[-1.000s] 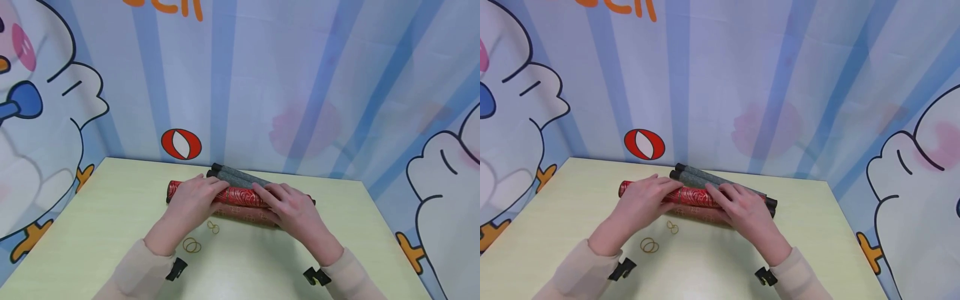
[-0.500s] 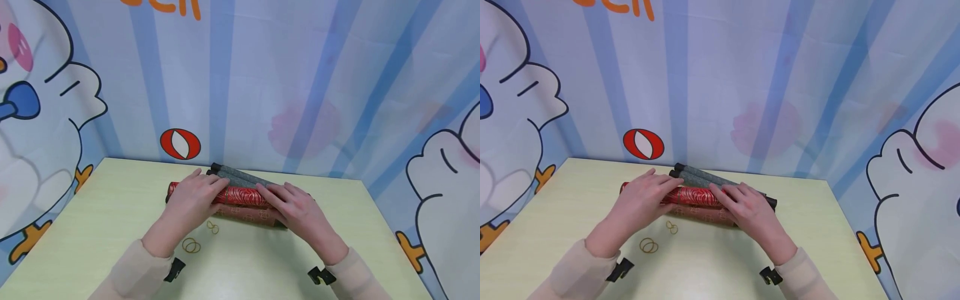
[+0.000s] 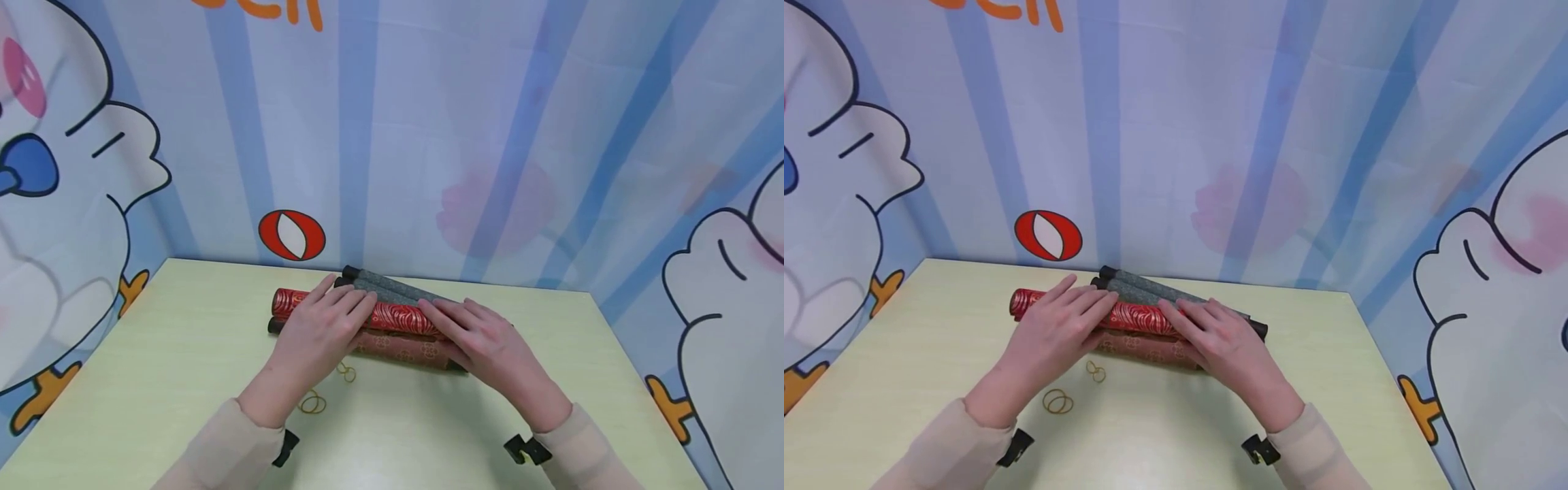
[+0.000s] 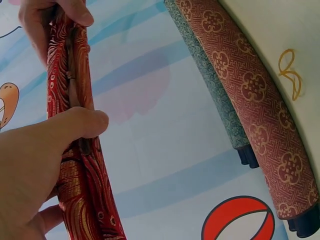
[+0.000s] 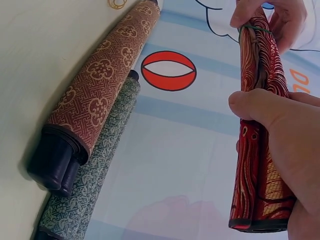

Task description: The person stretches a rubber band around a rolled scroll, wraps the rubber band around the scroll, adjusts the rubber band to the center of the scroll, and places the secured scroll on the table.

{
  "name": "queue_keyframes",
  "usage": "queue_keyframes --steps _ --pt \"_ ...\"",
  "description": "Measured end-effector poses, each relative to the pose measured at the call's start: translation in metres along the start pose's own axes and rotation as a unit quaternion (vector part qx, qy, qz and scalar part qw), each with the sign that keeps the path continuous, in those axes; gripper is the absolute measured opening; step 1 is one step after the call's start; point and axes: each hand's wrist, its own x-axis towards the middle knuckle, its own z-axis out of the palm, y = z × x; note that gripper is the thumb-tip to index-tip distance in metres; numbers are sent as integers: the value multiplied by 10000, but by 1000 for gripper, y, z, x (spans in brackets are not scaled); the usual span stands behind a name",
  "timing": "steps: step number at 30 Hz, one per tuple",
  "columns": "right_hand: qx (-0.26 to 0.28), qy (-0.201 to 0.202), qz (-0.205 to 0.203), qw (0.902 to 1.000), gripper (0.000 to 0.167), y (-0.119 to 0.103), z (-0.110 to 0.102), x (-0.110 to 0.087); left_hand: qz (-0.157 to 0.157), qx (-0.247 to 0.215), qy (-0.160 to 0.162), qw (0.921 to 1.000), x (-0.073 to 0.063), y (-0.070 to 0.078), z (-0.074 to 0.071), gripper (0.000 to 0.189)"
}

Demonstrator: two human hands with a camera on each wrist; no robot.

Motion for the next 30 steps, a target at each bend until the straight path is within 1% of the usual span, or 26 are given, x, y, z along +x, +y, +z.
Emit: queue_keyframes --steps 5,8,12,16,19,25,30 --pt "19 178 -84 9998 87 1 0 2 108 -11 283 9995 3 1 1 53" --pt "63 256 -119 9996 87 1 0 4 195 8 390 9990 5 2 1 52" --pt "112 213 -65 9997 85 1 -1 5 200 2 366 9991 7 1 0 59" --pt "98 125 103 9998 84 3 -5 2 28 -35 380 9993 4 -1 -3 66" --pt "53 105 173 9998 84 5 -9 -1 -31 -42 476 9989 3 -2 -3 62" --pt "141 164 68 9997 83 3 -11 -2 133 -79 572 9982 7 0 2 56" --pt "151 169 112 9997 85 1 -10 -2 153 49 638 9978 11 3 4 55"
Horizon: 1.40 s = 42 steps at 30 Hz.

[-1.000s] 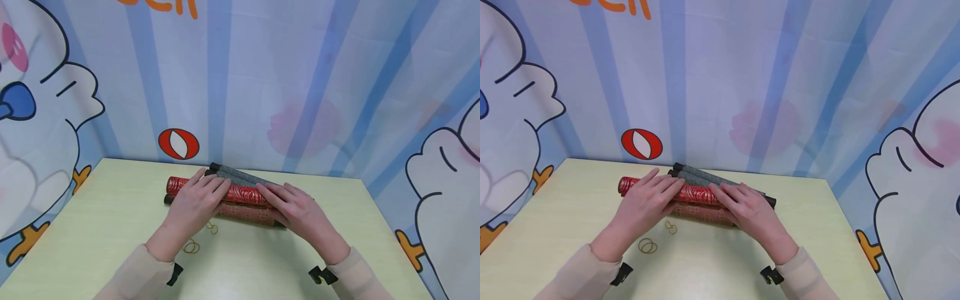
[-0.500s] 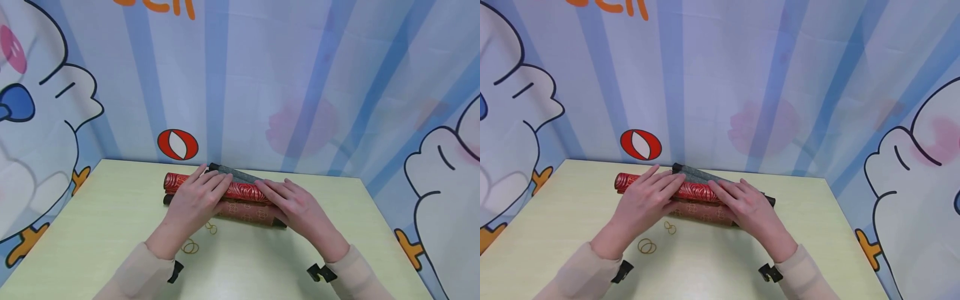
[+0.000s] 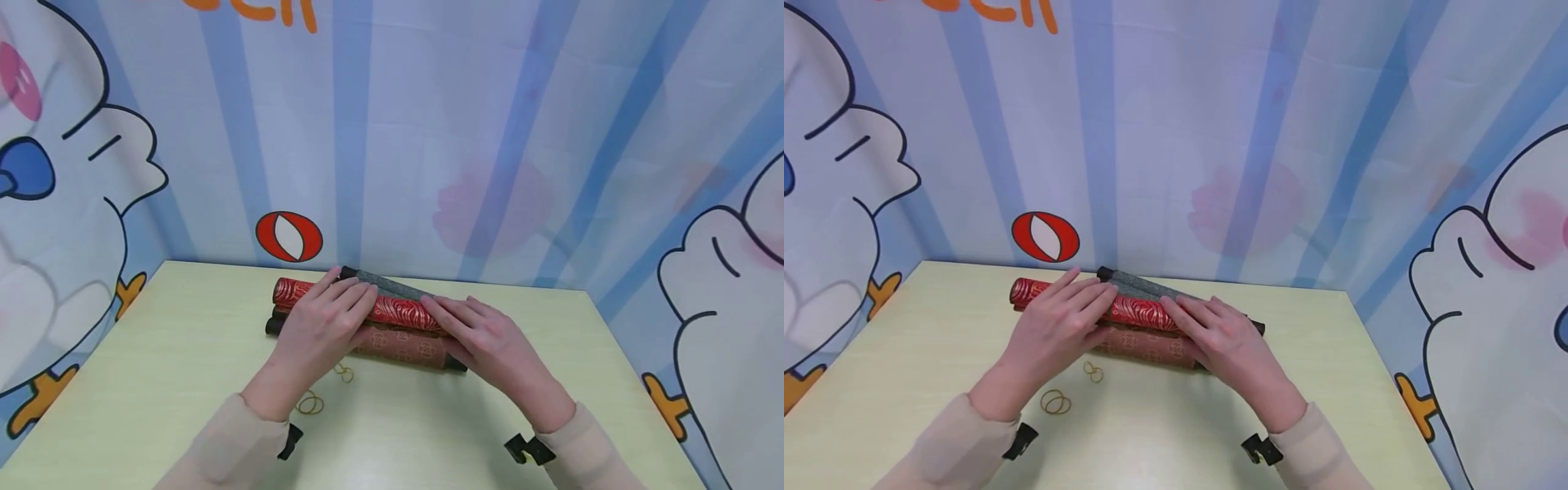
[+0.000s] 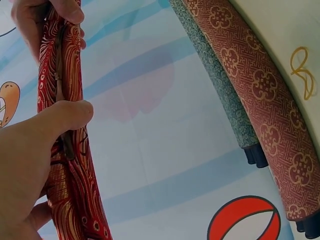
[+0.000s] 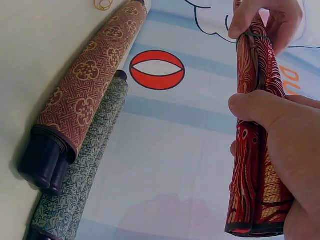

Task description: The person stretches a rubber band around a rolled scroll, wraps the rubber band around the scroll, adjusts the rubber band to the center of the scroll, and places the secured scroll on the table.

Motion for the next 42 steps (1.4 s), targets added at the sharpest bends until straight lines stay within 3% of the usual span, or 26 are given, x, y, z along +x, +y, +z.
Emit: queue_keyframes --steps 8,15,36,42 --pt "11 -93 2 10000 88 -2 3 4 85 75 -83 9999 0 1 -1 58" --pt "129 -171 147 9997 88 -1 -1 3 -68 261 200 9994 -10 -4 -6 60" --pt "47 -140 19 9999 86 -7 5 10 2 398 235 9989 -2 11 4 46" --pt "81 -224 70 9997 89 -6 3 8 -86 324 81 9994 -8 7 -2 68"
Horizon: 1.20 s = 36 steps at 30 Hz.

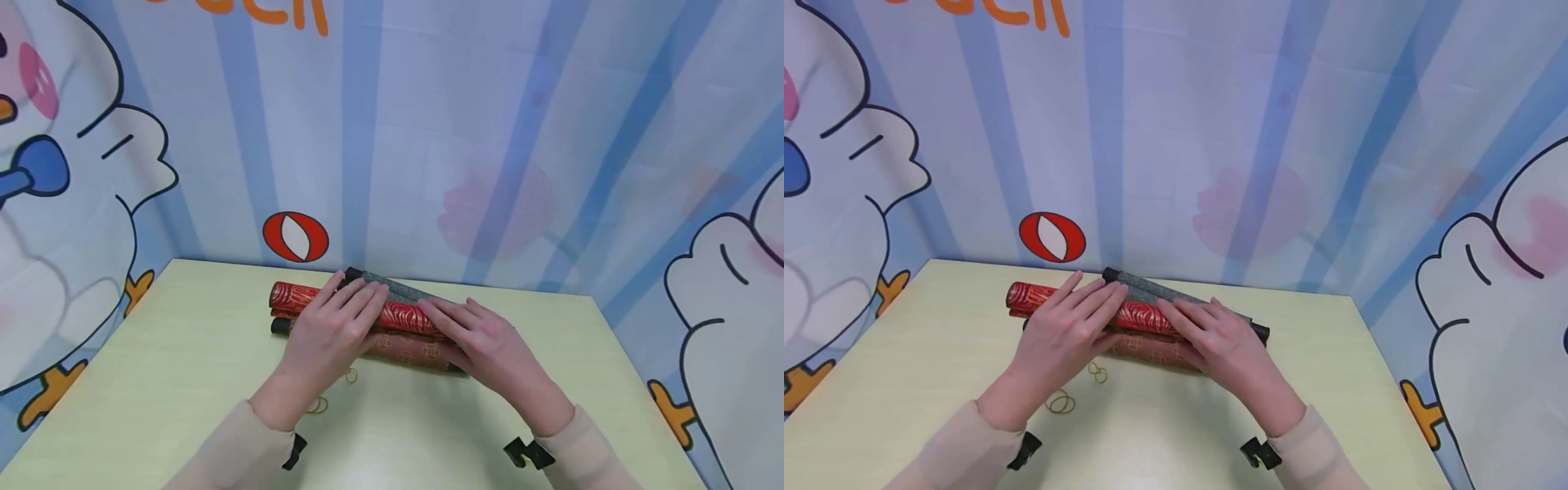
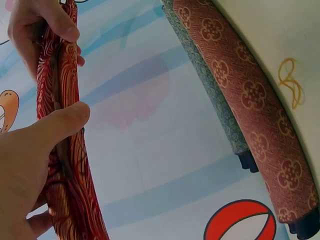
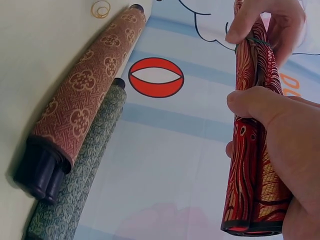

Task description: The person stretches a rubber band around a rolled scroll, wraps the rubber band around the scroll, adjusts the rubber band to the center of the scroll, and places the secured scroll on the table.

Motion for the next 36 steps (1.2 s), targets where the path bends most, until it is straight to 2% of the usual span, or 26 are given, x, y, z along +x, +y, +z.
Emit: queue_keyframes --steps 8,20,36 --pt "-115 -46 11 9999 90 5 -5 -2 58 92 63 9999 -2 -5 1 66" --pt "-167 -14 8 9999 86 1 0 -3 50 190 -239 9995 0 6 10 58" --pt "-248 -115 -27 9996 85 2 -1 -14 151 -96 -191 9997 -2 17 21 58"
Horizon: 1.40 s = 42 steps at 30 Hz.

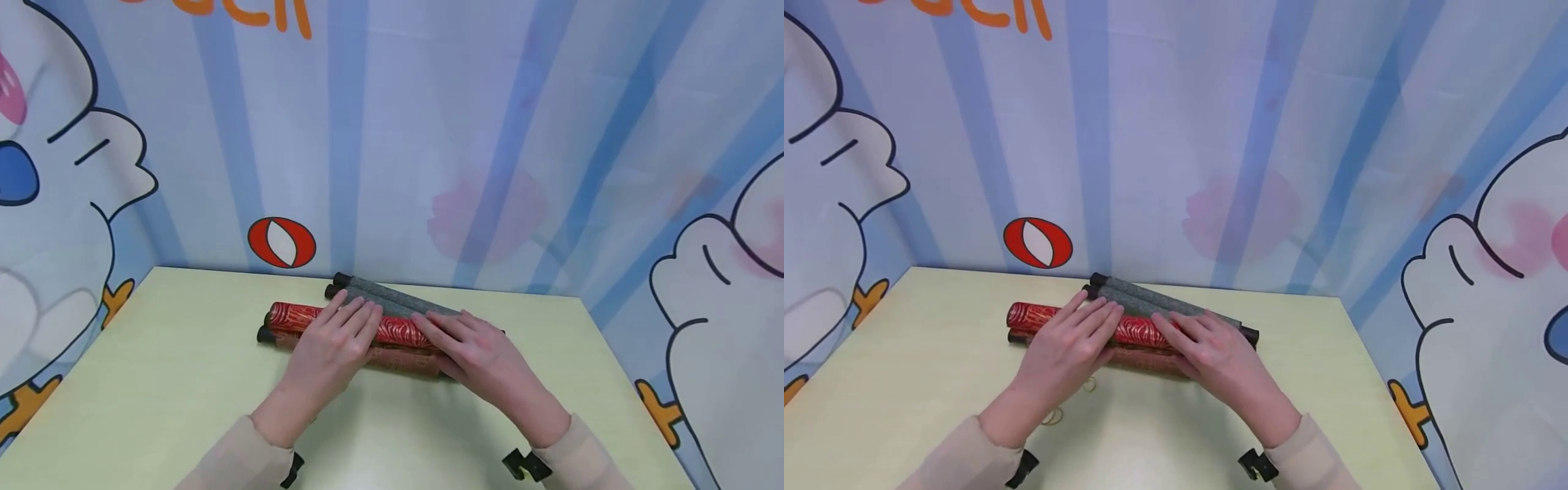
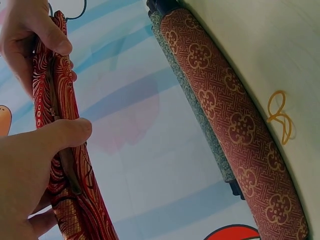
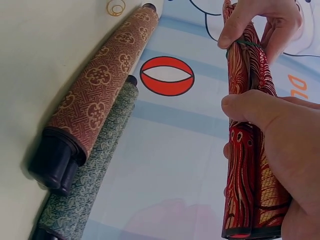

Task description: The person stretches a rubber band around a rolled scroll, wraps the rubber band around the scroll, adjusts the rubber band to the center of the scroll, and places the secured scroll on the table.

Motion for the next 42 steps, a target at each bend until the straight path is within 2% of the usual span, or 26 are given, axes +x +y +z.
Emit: queue_keyframes --steps 8,17,26,36,42 --pt "29 82 -32 10000 84 1 6 -9 -14 -220 -105 9997 -2 2 4 64" --pt "160 144 -95 9997 88 4 0 -13 -137 -332 -153 9992 -6 -6 -8 71" --pt "141 186 -141 9996 85 -1 0 -14 -108 -298 -314 9990 0 3 -4 63" --pt "102 198 -61 9997 84 -4 2 -11 -169 -7 -460 9988 3 8 -4 63" --pt "32 159 9 9999 81 -7 5 -7 -211 -118 -430 9988 4 10 -2 63"
